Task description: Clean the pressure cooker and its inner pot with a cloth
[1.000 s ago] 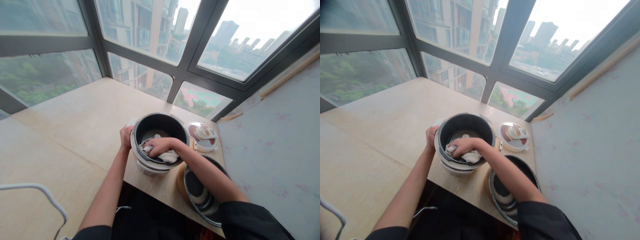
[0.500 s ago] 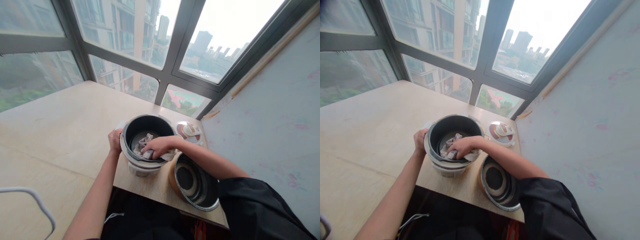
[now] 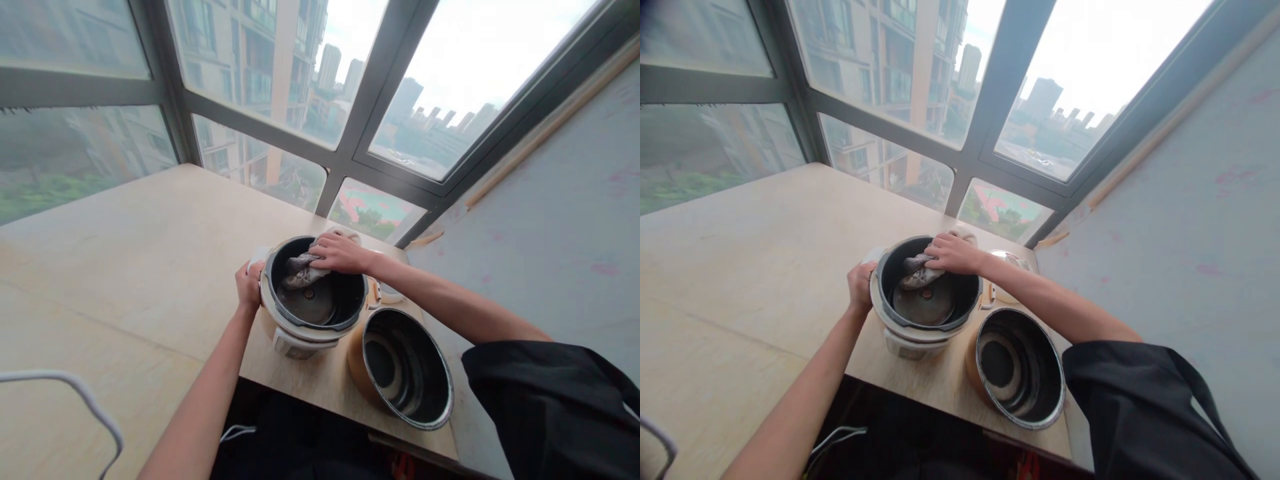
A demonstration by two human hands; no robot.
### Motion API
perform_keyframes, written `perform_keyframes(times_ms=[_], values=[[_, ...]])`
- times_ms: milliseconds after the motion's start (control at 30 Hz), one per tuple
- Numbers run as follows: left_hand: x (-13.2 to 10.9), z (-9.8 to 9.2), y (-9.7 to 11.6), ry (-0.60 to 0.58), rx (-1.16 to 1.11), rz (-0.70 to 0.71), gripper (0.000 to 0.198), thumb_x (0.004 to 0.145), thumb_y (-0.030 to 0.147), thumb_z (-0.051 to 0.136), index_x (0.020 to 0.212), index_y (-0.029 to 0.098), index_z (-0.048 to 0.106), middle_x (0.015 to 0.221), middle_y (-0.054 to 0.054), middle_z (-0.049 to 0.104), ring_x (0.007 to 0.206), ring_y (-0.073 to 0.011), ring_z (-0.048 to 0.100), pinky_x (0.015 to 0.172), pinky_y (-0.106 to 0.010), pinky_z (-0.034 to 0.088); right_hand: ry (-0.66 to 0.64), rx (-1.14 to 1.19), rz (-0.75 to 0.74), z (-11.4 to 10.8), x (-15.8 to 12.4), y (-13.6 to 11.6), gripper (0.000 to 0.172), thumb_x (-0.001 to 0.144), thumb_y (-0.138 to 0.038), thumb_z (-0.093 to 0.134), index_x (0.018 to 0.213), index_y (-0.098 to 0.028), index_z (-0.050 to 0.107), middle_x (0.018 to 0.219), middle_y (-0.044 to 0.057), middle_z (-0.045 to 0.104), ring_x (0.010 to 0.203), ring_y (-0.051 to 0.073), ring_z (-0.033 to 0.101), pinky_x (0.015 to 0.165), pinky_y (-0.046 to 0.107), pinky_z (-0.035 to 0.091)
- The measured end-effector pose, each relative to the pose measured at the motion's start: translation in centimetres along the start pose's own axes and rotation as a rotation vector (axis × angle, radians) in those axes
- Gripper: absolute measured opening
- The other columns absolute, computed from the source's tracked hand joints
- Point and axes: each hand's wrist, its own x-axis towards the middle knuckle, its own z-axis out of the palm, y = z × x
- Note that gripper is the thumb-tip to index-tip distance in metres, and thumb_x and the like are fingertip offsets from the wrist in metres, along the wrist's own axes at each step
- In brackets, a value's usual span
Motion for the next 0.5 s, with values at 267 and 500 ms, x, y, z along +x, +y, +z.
perform_keyframes(times_ms=[267, 500], values=[[0.1, 0.0, -0.5, -0.005, 0.031, 0.063, 0.03, 0.074, 0.042, 0.056, 0.058, 0.022, 0.04, 0.059, 0.003, 0.031, 0.061, -0.0132, 0.028, 0.053, -0.029, 0.027, 0.278, 0.026, -0.131, -0.9, 5.4, -1.9, 0.029, 0.106, -0.019, 0.042, 0.121, -0.028, 0.064, 0.132, 0.008, 0.061, 0.12, 0.024, 0.05, 0.111, 0.049, 0.032], [0.1, 0.0, -0.8, -0.024, 0.001, 0.052, 0.03, 0.075, 0.044, 0.055, 0.061, 0.022, 0.04, 0.059, 0.003, 0.032, 0.062, -0.0133, 0.028, 0.054, -0.028, 0.027, 0.259, 0.1, -0.114, -2.0, 5.9, -0.9, 0.029, 0.105, -0.017, 0.042, 0.124, -0.028, 0.062, 0.131, 0.009, 0.06, 0.123, 0.025, 0.047, 0.111, 0.05, 0.031]])
